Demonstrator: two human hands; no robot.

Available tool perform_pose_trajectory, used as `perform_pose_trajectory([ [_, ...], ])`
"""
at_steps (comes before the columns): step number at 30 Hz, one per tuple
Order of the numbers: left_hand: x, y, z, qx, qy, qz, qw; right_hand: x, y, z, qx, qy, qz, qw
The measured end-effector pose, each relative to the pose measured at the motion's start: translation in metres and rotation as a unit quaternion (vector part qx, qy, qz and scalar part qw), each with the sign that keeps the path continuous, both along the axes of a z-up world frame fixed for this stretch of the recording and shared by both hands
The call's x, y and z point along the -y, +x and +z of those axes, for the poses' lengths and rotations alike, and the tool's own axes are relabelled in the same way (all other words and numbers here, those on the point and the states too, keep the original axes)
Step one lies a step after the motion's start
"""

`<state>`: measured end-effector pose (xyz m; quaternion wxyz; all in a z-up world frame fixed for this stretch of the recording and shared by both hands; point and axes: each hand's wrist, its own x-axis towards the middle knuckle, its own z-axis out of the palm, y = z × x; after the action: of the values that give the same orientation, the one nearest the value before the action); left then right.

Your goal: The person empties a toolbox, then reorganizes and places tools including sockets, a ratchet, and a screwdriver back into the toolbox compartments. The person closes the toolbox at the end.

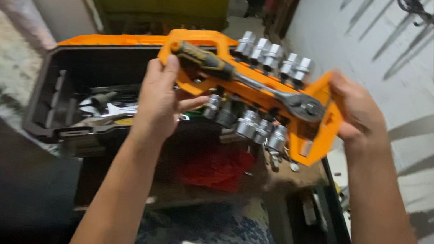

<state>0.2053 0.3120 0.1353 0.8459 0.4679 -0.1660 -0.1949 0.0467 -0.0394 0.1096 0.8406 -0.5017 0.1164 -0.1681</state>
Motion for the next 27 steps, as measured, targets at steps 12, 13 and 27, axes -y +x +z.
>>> perform_pose_trajectory([
  [12,-0.131,0.064,-0.018,-0.072,-0.033,0.098,0.992,-0.115,0.190,0.024,-0.060,-0.037,0.193,0.979],
  [13,-0.137,0.068,-0.019,-0.088,-0.033,0.105,0.990,-0.123,0.200,0.024,-0.060,-0.033,0.201,0.977],
  [27,-0.169,0.112,-0.048,-0.220,-0.072,0.033,0.972,-0.161,0.260,-0.026,-0.187,-0.129,0.148,0.963],
])
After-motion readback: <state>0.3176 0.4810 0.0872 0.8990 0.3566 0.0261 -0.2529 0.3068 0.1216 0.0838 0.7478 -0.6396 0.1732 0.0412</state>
